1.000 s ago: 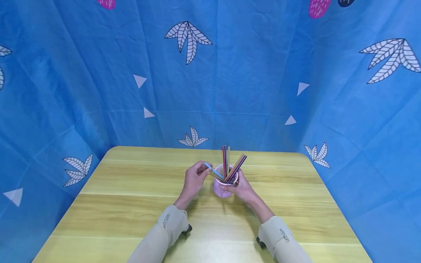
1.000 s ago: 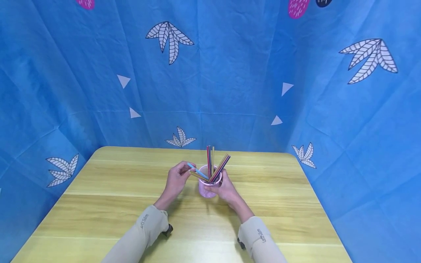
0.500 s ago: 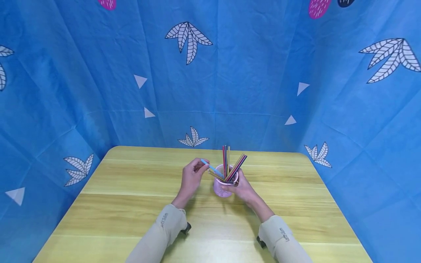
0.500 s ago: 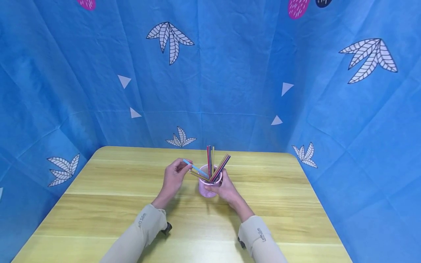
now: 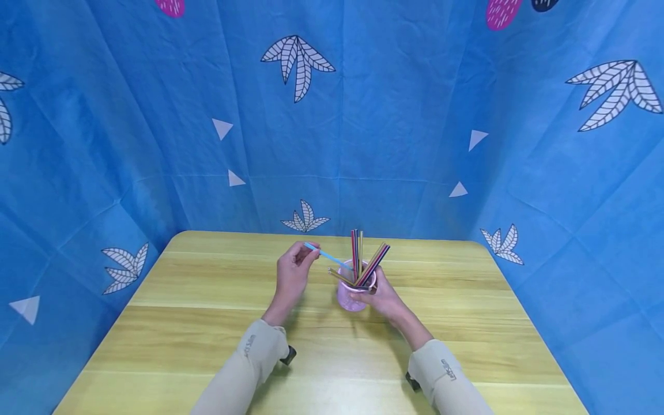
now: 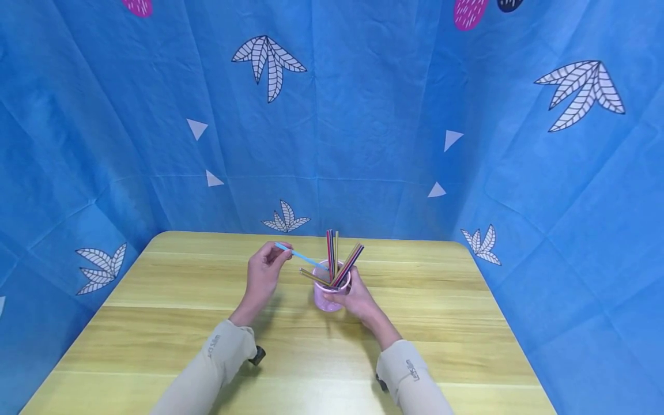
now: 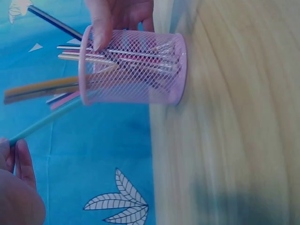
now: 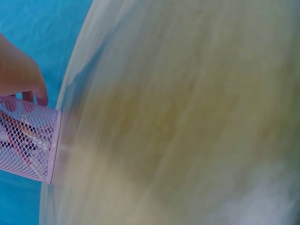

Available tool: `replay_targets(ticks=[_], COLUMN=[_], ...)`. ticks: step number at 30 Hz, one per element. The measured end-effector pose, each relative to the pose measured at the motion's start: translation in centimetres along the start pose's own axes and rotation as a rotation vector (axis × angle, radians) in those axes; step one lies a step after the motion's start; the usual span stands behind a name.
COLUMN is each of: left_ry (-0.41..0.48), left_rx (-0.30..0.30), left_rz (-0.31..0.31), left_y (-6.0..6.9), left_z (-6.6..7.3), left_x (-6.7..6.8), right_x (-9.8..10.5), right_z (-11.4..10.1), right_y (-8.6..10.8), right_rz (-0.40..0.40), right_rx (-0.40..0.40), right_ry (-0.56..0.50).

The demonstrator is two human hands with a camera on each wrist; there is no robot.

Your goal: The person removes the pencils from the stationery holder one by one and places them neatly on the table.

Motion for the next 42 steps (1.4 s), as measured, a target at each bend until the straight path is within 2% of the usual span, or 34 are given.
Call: replay_targets(ticks=[6, 11, 16, 24, 29, 37, 42], left_ry=[-0.001, 0.024, 0.006, 0.027, 0.069, 0.02, -0.02], left_rx=[-0.041, -0.075, -0.097, -0.095, -0.097, -0.108, -0.089], left_rz=[0.029, 0.026, 0.025, 0.07, 0.066, 0.036, 0.018], left_y=[-0.3, -0.5, -0.7, -0.9, -0.8, -0.5, -0.5], left_z=[1.7, 2.8, 3.5, 4.2, 4.4, 4.3, 4.1], left_x=[0.9, 1.7, 2.5, 3.8, 4.4, 5.2, 5.4], right_x=[0.0, -0.1, -0.1, 0.0, 0.0, -0.2, -0.1], right_z=[0.0, -0.1, -0.1, 0.2, 0.3, 0.1, 0.1], right_y=[-0.1, -0.1, 0.0, -0.1, 0.0, 0.0, 0.1], right_rz=[-0.009, -0.017, -0.028, -0.012, -0.006, -0.017, -0.007], right_rx=[-0.003, -0.002, -0.008, -0.014, -0.019, -0.006, -0.012], right_ry=[0.001, 0.007, 0.002, -0.005, -0.004, 0.02, 0.023])
Point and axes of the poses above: each hand's wrist, its own y-axis away from the middle knuckle, its own x-axis out of the back of the hand, z = x × y, the point moved 10 cm from there along -y, towards the middle knuckle, and after that the axes turned 13 degrees about y, right-handed, at the moved point
